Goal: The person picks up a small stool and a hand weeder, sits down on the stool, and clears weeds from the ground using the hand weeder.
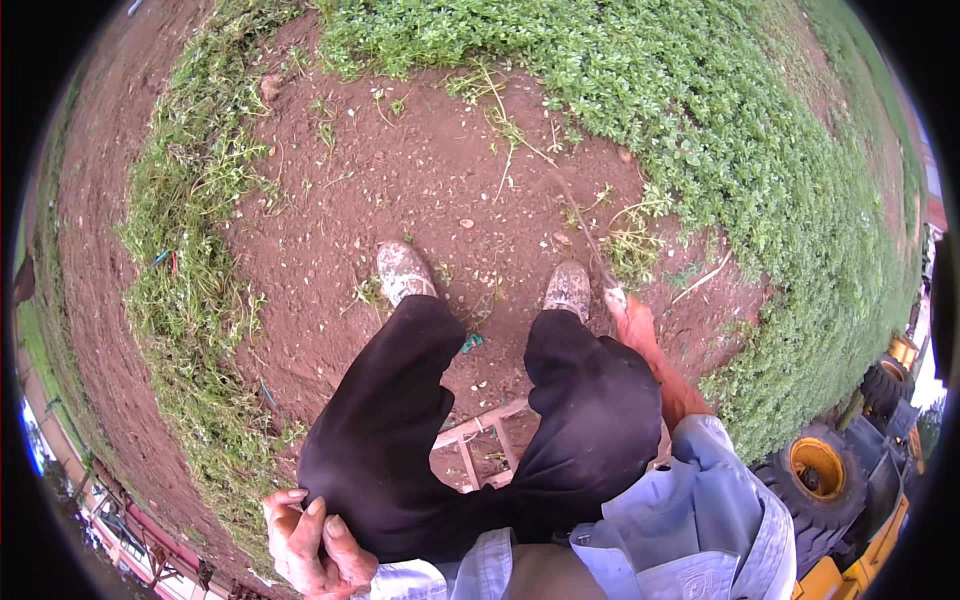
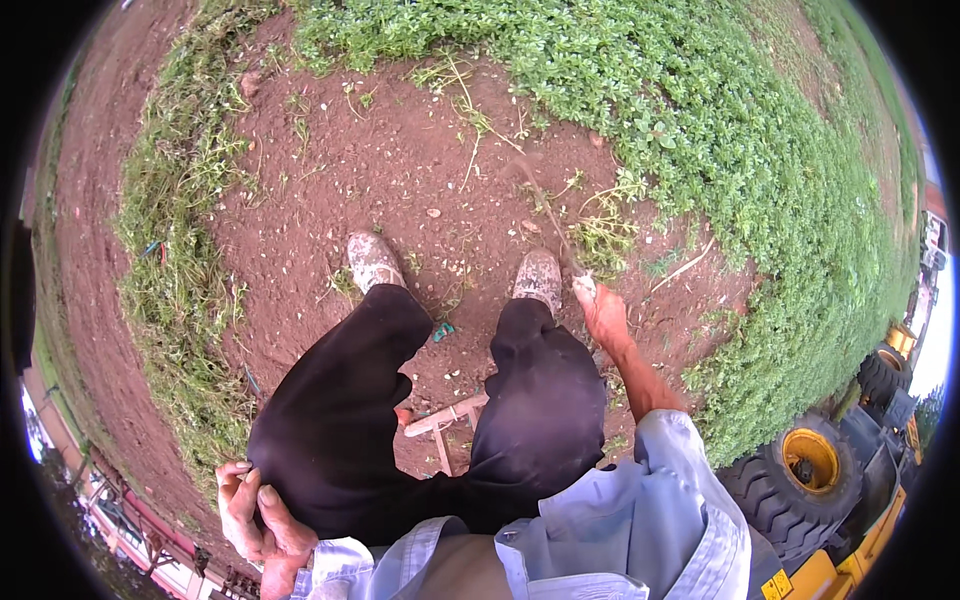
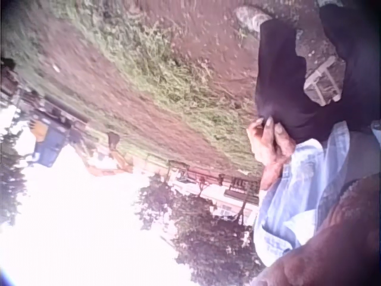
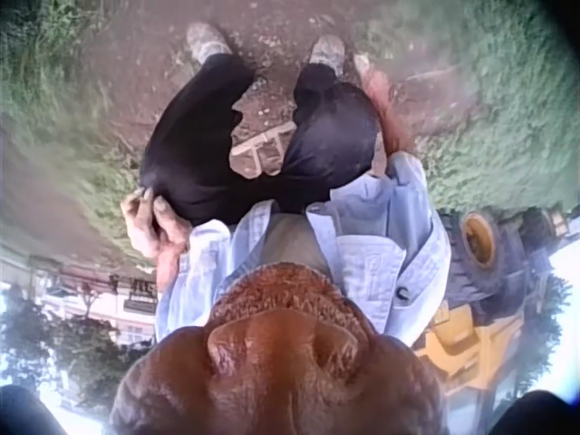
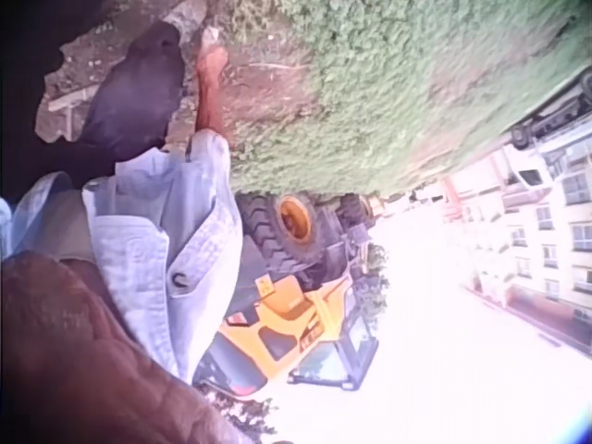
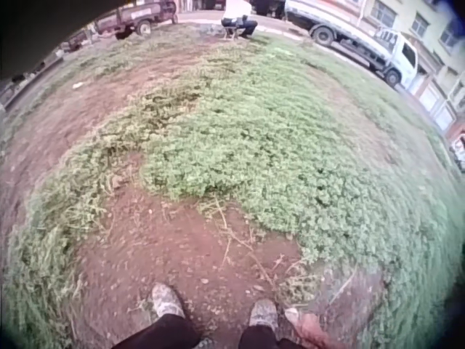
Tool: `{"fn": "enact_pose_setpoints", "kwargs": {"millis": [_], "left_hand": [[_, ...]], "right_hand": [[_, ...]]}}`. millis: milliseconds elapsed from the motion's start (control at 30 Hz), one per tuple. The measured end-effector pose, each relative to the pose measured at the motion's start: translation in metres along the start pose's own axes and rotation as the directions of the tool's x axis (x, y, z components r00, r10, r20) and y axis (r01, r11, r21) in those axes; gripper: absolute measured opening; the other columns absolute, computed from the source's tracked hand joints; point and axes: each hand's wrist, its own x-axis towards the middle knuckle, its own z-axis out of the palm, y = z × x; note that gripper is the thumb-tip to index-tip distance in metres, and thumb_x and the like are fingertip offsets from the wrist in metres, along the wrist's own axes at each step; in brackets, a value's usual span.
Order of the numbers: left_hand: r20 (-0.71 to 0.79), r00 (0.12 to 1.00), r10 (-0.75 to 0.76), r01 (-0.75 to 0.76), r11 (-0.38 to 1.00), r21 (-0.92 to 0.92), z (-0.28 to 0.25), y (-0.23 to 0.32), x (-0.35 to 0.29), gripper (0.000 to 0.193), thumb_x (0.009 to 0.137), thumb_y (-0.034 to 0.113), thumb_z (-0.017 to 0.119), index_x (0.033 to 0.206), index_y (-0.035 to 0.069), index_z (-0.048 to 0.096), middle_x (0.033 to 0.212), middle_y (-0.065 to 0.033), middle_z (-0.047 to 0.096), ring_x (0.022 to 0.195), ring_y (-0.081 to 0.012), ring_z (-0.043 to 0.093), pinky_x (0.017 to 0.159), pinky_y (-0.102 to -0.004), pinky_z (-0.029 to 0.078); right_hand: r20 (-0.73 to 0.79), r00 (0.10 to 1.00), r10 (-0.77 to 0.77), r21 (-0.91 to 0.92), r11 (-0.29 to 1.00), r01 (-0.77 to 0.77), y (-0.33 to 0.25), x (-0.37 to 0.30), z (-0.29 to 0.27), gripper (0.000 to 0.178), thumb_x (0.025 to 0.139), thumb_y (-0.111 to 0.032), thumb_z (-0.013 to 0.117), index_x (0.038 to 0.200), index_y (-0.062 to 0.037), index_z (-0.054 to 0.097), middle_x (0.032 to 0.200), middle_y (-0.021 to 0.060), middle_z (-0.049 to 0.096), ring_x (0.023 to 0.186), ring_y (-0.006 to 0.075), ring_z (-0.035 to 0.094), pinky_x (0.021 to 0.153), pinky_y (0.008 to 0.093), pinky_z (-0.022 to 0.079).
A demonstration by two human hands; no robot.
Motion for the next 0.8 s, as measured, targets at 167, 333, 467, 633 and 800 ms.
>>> {"fn": "enact_pose_setpoints", "kwargs": {"millis": [167,333,467,633,800], "left_hand": [[0.008,1.000,0.013,-0.013,1.000,-0.013,0.008,0.004,0.006,0.018,0.092,0.004,0.055,0.105,-0.009,0.057,0.092,-0.0250,0.056,0.084,-0.0356,0.056,0.071,-0.0445,0.047],[0.003,1.000,0.019,-0.019,0.999,0.028,0.002,0.003,0.007,0.019,0.091,0.003,0.055,0.106,-0.009,0.057,0.093,-0.0243,0.057,0.084,-0.0354,0.056,0.072,-0.0445,0.047],[0.025,0.999,-0.039,0.038,0.998,0.044,0.000,0.002,0.009,0.019,0.090,0.001,0.055,0.105,-0.009,0.059,0.094,-0.0246,0.058,0.086,-0.0357,0.057,0.073,-0.0437,0.047],[-0.068,0.994,-0.081,0.081,0.997,-0.004,0.004,-0.003,0.006,0.019,0.091,0.004,0.056,0.105,-0.009,0.060,0.093,-0.0239,0.058,0.085,-0.0346,0.057,0.075,-0.0429,0.047],[-0.054,0.998,-0.036,0.035,0.999,-0.019,0.005,-0.002,0.008,0.019,0.092,0.005,0.056,0.104,-0.009,0.060,0.091,-0.0231,0.058,0.086,-0.0346,0.057,0.075,-0.0430,0.047]], "right_hand": [[-0.140,0.977,-0.161,-0.038,0.987,0.157,-0.082,0.171,-0.002,0.056,0.092,-0.055,0.052,0.094,-0.0003,0.067,0.086,0.0287,0.066,0.090,0.0454,0.064,0.076,0.0525,0.050],[-0.178,0.980,-0.091,-0.022,0.996,0.089,-0.066,0.200,-0.017,0.056,0.093,-0.054,0.052,0.093,-0.0001,0.069,0.093,0.0265,0.067,0.093,0.0449,0.063,0.078,0.0490,0.050],[-0.205,0.975,-0.083,-0.050,0.996,0.074,0.026,0.090,-0.021,0.052,0.096,-0.048,0.051,0.096,0.0013,0.067,0.088,0.0267,0.067,0.084,0.0438,0.064,0.074,0.0501,0.049],[-0.072,0.970,0.230,-0.039,0.972,-0.233,0.081,-0.018,-0.023,0.068,0.091,-0.062,0.047,0.091,0.0024,0.068,0.085,0.0294,0.066,0.087,0.0450,0.064,0.079,0.0500,0.048],[-0.081,0.997,0.006,-0.033,0.999,-0.009,0.022,0.029,-0.013,0.062,0.094,-0.058,0.047,0.099,0.0013,0.065,0.083,0.0289,0.065,0.085,0.0448,0.064,0.074,0.0512,0.048]]}}
